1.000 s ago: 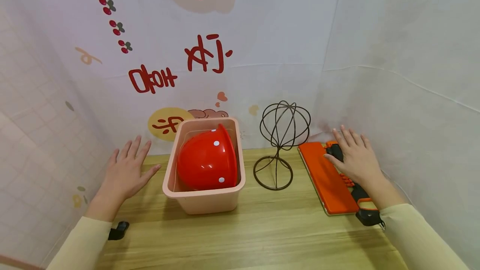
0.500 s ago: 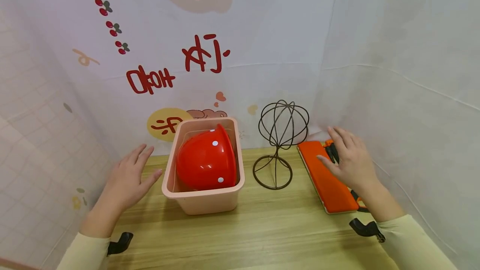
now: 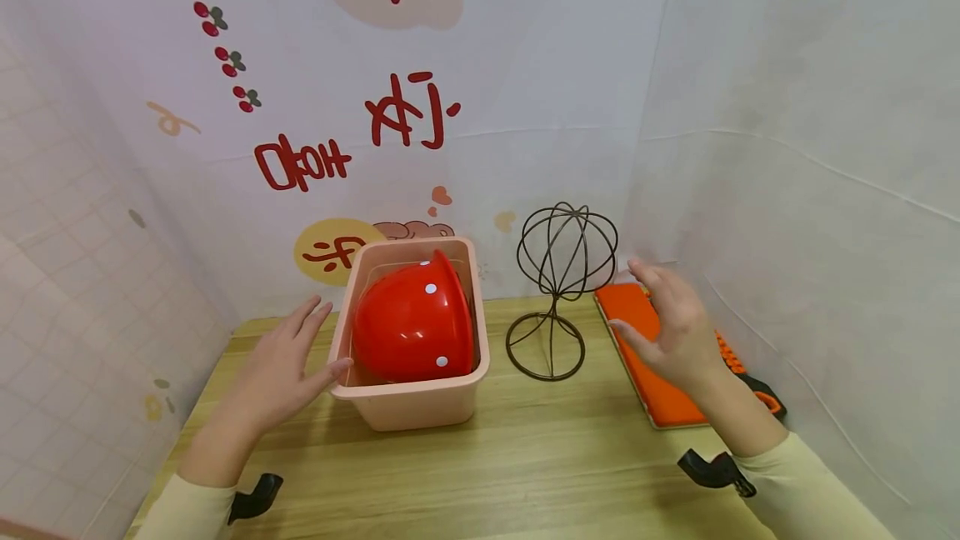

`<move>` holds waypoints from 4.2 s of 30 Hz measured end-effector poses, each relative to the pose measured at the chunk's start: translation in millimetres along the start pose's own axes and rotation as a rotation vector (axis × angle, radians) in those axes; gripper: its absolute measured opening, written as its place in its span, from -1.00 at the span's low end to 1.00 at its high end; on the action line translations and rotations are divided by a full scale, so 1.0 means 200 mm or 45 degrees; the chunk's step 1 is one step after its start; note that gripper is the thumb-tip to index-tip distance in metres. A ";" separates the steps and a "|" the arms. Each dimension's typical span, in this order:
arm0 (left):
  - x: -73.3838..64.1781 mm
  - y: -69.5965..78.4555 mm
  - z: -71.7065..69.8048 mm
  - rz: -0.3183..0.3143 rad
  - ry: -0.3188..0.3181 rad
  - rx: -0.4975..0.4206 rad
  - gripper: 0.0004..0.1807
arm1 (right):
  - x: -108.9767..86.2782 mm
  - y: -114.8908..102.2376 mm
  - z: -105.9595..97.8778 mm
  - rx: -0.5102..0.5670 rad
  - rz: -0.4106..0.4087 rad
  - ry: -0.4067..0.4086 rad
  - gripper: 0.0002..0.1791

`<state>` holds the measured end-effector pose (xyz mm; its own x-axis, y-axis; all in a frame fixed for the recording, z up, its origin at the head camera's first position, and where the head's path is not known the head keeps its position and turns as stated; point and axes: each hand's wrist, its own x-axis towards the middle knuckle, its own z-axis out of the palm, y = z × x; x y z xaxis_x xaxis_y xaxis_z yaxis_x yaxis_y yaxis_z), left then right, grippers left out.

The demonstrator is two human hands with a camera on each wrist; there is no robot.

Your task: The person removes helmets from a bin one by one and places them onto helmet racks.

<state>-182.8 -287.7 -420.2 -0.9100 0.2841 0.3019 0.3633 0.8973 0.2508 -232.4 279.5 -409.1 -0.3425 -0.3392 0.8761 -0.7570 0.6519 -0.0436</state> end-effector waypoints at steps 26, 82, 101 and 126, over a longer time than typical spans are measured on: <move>0.02 0.14 0.11 -0.168 -0.182 -0.124 0.36 | 0.21 -0.32 0.27 0.258 -0.018 -0.274 -0.18; 0.02 0.15 0.15 -0.230 -0.185 -0.220 0.45 | 0.53 -0.51 0.64 1.180 0.663 -1.243 0.16; 0.02 0.16 0.16 -0.214 -0.158 -0.239 0.43 | 0.41 -0.49 0.59 1.324 0.762 -0.998 0.13; 0.02 0.14 0.17 -0.207 -0.166 -0.271 0.41 | 0.41 -0.44 0.44 1.505 0.637 -0.209 0.13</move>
<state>-183.1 -249.6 -442.6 -0.9726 0.1961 0.1248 0.2321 0.8475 0.4773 -242.8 134.6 -375.1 -0.7297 -0.3679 0.5763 -0.5285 -0.2313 -0.8168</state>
